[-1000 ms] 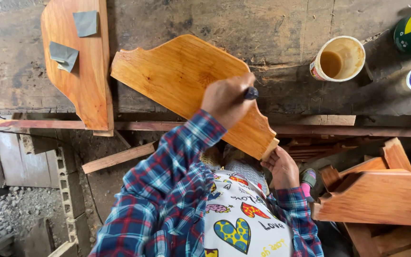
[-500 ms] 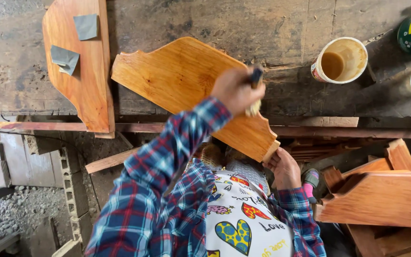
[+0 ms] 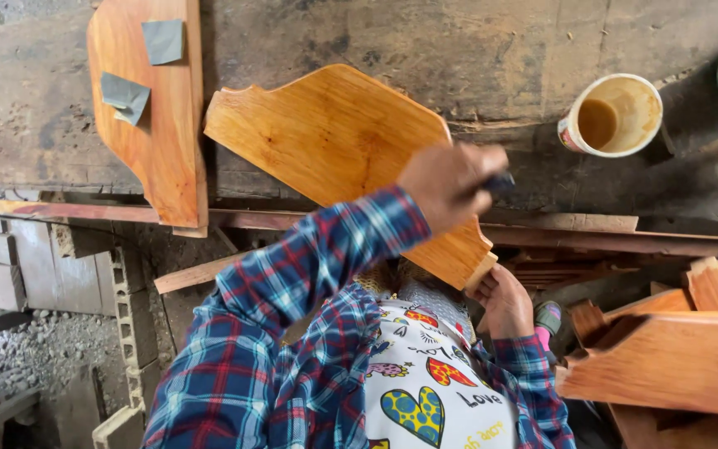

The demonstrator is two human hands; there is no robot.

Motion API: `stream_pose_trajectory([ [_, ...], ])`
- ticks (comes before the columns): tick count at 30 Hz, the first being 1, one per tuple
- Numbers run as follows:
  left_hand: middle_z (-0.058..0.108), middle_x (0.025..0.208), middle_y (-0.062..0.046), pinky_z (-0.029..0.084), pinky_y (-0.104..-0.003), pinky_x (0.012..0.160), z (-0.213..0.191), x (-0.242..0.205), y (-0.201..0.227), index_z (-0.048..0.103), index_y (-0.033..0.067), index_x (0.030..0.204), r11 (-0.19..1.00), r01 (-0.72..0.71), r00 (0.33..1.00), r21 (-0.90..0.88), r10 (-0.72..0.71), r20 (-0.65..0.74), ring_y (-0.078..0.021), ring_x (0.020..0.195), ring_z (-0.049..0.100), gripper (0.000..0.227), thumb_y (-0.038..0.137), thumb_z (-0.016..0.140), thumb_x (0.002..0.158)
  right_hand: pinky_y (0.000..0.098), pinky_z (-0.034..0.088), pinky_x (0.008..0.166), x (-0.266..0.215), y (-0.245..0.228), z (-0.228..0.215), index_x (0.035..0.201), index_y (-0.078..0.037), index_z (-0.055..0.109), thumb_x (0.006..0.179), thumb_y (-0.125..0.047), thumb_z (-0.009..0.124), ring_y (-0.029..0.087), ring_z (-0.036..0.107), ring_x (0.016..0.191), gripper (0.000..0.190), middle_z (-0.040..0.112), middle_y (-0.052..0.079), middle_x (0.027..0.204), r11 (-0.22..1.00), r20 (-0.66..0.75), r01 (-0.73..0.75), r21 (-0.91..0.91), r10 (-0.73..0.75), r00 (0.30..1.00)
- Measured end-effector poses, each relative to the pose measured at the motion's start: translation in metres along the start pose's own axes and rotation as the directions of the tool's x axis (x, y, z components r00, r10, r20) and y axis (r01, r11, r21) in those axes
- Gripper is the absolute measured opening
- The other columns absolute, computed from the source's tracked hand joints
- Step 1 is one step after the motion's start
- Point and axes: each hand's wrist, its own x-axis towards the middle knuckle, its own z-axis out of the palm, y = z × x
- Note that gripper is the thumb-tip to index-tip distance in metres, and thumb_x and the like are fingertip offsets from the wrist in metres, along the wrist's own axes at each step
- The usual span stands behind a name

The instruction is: The person applies a liquid finish to a curved wooden board using a brush, dipping it into a container to reload the bristles. They coat the main surface and edges of the board, then flip it over to apply the finish to the reverse side.

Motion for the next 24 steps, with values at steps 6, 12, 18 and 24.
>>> stream_pose_trajectory([
  [6,0.060,0.063,-0.003,0.040,-0.043,0.057,0.026,-0.045,0.021,0.045,0.0205,0.072,0.948,0.098,0.985,-0.302,-0.049,0.166,-0.0310,0.060,0.060,0.015,0.024,0.058,0.078,0.0376,0.050,0.073,-0.005,-0.006,-0.004,0.100,-0.010,0.067,0.106,-0.028,0.051,0.021,0.064,0.083,0.025,0.071,0.009,0.092,0.999,0.140,0.052,-0.017,-0.049,0.989],
  [12,0.068,0.073,0.006,0.050,-0.024,0.073,0.017,-0.058,-0.055,0.064,0.0194,0.081,0.845,0.077,0.968,-0.529,-0.190,-0.164,-0.0067,0.072,0.063,0.009,0.021,0.070,0.088,0.0398,0.050,0.063,0.007,0.012,-0.008,0.096,-0.005,0.062,0.102,-0.024,0.059,0.030,0.066,0.075,0.020,0.070,0.016,0.093,0.995,-0.072,0.091,0.036,-0.088,0.993],
  [18,0.066,0.080,-0.001,0.055,-0.027,0.068,-0.066,-0.093,-0.185,0.065,0.0143,0.081,0.766,0.062,0.721,-0.640,-0.478,-0.503,-0.0127,0.076,0.065,0.017,0.001,0.075,0.087,0.0342,0.049,0.069,0.014,0.017,-0.009,0.100,-0.011,0.068,0.103,-0.026,0.055,0.022,0.066,0.082,0.020,0.071,0.008,0.095,0.996,-0.184,0.049,0.068,-0.036,0.982],
  [24,0.060,0.064,-0.012,0.047,-0.054,0.043,-0.131,-0.135,-0.193,0.052,0.0181,0.079,0.764,0.529,0.703,0.369,-0.150,-0.695,-0.0384,0.055,0.061,0.015,0.020,0.060,0.091,0.0412,0.053,0.064,0.027,0.023,-0.008,0.092,-0.017,0.066,0.095,-0.024,0.058,0.023,0.069,0.081,0.011,0.069,0.003,0.087,0.987,-0.316,0.050,0.153,0.001,0.949],
])
